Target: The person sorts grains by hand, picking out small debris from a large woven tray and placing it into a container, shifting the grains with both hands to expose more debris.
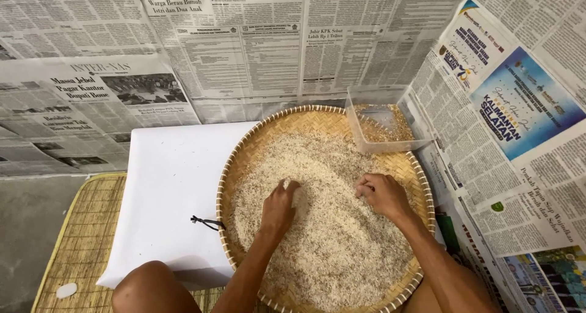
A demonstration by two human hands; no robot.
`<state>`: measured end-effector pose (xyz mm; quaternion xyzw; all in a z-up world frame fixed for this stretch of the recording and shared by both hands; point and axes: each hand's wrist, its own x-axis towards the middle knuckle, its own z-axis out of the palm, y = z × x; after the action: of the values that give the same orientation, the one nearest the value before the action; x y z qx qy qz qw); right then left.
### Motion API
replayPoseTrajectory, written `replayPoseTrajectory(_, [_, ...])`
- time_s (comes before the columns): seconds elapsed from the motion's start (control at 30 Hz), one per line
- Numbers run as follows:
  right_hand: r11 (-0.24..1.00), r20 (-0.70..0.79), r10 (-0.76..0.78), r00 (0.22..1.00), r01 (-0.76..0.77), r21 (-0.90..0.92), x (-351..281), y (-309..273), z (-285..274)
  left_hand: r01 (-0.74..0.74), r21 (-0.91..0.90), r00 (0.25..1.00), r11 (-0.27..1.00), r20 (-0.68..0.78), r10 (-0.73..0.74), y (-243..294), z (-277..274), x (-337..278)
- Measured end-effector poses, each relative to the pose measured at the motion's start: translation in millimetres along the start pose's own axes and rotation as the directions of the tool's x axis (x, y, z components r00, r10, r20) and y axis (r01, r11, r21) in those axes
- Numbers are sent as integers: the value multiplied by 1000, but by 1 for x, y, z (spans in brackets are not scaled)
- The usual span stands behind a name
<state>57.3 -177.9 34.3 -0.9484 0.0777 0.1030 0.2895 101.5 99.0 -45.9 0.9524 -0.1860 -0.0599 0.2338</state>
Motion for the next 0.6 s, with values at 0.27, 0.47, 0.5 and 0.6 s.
replayPoseTrajectory(0.27, [993,-4,-100,995,100,56,-1,-4,0,-91,-9,990,996,-113,90,58,-38,-11])
replayPoseTrajectory(0.47, [987,167,-159,973,159,16,-6,-24,14,-241,-7,964,971,-113,239,76,10,-16])
replayPoseTrajectory(0.5, [984,214,-168,962,177,-20,-10,-31,18,-275,9,955,961,-118,274,77,20,-19])
replayPoseTrajectory(0.6, [963,212,-154,965,195,-188,5,-6,47,-236,46,927,971,-290,239,74,46,-18])
